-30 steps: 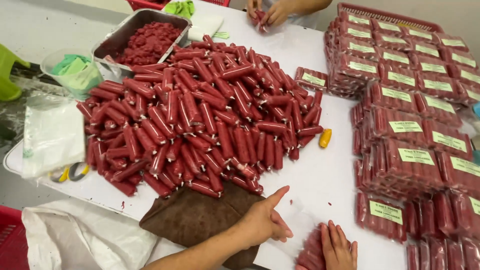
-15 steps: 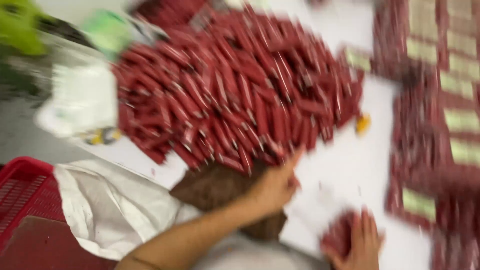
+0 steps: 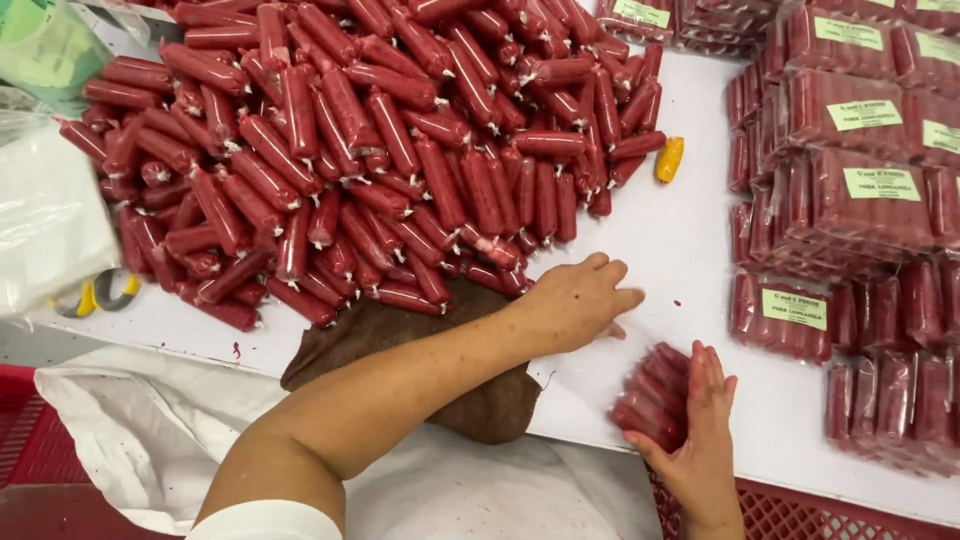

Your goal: The person is manually packing small red sausages into clear plastic bags from a large pile on a production table.

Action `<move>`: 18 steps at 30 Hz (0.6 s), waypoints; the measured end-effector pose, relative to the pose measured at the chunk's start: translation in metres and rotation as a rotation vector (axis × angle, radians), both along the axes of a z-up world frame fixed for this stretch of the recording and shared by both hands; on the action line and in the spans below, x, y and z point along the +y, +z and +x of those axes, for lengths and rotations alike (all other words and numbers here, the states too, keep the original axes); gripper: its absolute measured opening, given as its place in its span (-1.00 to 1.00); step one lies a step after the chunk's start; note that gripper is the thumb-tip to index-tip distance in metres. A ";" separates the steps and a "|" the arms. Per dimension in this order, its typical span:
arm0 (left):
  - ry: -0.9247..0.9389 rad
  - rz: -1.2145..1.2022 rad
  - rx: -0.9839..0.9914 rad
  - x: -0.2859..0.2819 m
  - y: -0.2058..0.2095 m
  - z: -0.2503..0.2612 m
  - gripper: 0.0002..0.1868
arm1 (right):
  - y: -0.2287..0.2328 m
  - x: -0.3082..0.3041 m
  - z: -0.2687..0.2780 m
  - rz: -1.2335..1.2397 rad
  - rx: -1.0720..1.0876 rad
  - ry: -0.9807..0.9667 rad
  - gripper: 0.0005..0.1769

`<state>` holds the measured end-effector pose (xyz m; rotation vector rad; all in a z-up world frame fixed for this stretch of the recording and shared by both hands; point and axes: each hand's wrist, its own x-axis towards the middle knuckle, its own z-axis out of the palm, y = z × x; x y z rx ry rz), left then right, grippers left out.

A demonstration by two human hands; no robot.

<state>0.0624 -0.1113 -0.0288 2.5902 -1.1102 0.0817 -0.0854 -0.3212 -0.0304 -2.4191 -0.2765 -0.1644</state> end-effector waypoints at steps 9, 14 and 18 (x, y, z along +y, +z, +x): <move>0.238 -0.276 -0.097 0.020 -0.004 0.005 -0.87 | 0.003 -0.004 0.002 -0.070 0.074 0.003 0.27; 0.157 -0.014 0.021 0.025 -0.023 -0.009 -0.72 | 0.006 -0.020 0.000 -0.111 0.159 0.023 0.28; 0.135 0.039 -0.059 0.020 -0.019 -0.009 -0.68 | 0.011 -0.035 -0.009 -0.077 0.192 0.021 0.30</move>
